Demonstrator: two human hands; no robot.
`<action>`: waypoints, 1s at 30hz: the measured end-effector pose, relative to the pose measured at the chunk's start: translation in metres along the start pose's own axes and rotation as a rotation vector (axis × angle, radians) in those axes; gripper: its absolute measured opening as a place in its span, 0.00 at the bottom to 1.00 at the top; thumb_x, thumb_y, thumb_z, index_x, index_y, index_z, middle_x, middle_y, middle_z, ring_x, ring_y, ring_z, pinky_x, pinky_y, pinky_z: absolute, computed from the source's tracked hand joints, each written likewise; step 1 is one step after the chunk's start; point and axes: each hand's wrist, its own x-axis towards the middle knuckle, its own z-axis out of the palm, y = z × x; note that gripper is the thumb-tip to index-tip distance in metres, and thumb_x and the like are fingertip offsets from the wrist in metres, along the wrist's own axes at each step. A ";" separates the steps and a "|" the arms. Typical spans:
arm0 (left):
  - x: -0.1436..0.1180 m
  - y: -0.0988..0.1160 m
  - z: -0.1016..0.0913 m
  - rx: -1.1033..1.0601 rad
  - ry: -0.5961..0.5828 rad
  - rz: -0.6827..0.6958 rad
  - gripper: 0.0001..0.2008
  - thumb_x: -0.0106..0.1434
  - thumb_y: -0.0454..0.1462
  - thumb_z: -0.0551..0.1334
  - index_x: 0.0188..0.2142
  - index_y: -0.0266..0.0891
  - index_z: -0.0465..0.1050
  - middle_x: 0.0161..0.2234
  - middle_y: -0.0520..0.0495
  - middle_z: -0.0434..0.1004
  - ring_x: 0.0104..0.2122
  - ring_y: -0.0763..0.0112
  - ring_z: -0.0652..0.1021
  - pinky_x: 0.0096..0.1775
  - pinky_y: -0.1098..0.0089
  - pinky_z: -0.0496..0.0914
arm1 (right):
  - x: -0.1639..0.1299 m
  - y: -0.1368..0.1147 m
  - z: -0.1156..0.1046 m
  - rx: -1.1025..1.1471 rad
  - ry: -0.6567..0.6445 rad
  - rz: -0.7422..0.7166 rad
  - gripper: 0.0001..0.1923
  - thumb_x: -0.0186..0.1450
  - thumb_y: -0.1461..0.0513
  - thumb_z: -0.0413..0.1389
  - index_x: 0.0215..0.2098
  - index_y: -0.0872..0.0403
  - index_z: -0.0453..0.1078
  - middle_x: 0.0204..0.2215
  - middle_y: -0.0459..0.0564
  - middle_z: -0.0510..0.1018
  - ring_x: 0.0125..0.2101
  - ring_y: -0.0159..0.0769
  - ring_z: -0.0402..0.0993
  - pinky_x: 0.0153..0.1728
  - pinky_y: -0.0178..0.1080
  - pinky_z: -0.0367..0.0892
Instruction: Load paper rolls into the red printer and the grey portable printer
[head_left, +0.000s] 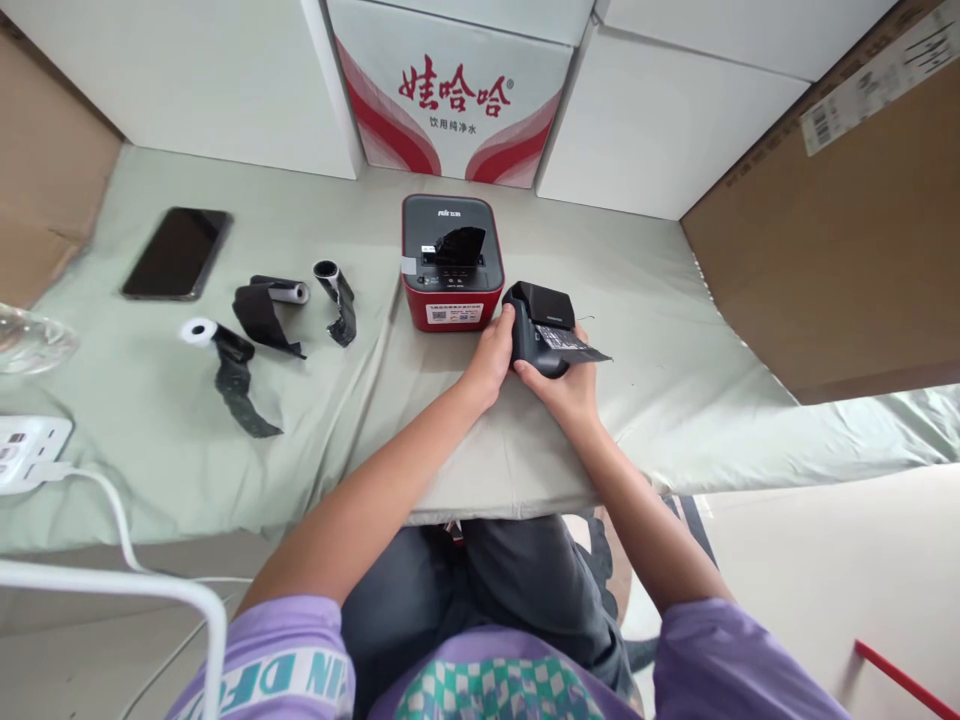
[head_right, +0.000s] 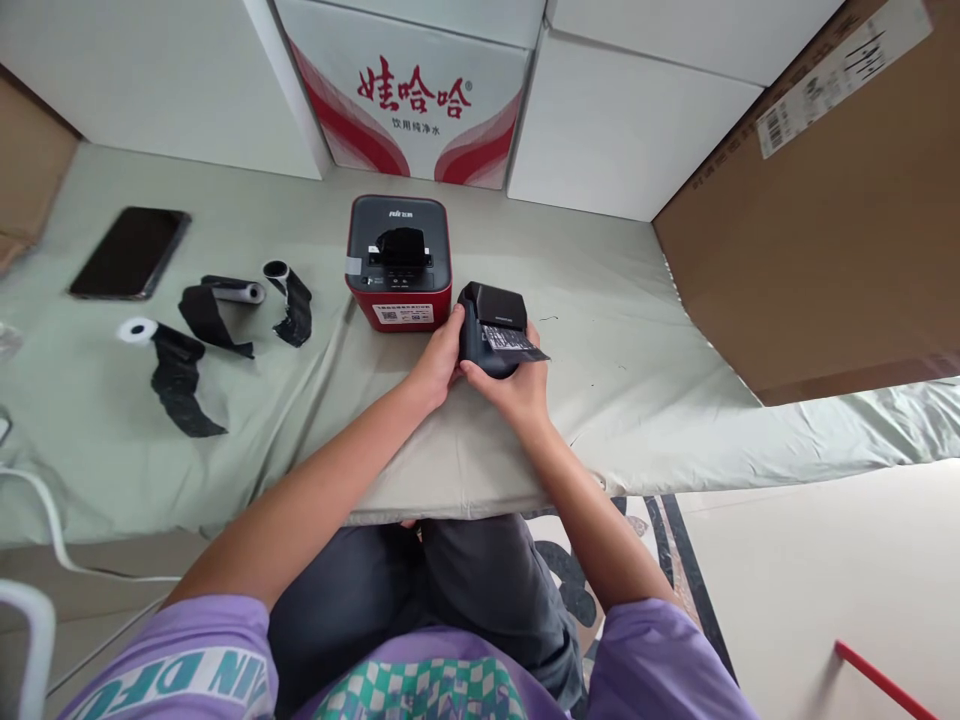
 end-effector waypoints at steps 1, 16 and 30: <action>0.000 0.000 0.000 0.007 0.003 -0.005 0.24 0.73 0.56 0.52 0.49 0.42 0.76 0.43 0.44 0.83 0.45 0.61 0.82 0.43 0.65 0.77 | 0.000 0.000 0.000 0.001 -0.005 -0.004 0.42 0.51 0.47 0.70 0.59 0.54 0.67 0.57 0.62 0.76 0.58 0.56 0.73 0.61 0.57 0.68; 0.006 -0.010 -0.002 -0.032 0.003 0.075 0.23 0.72 0.56 0.56 0.44 0.40 0.77 0.35 0.44 0.81 0.40 0.59 0.82 0.45 0.59 0.77 | 0.003 -0.005 -0.003 -0.049 0.003 -0.006 0.43 0.51 0.47 0.69 0.60 0.53 0.65 0.56 0.61 0.76 0.57 0.55 0.74 0.59 0.56 0.68; 0.006 -0.021 -0.008 0.320 0.013 0.427 0.18 0.68 0.36 0.60 0.55 0.42 0.79 0.54 0.45 0.82 0.62 0.58 0.74 0.64 0.58 0.66 | 0.020 0.019 -0.003 -0.346 0.106 0.103 0.48 0.45 0.43 0.68 0.59 0.54 0.66 0.53 0.64 0.76 0.55 0.63 0.70 0.57 0.66 0.62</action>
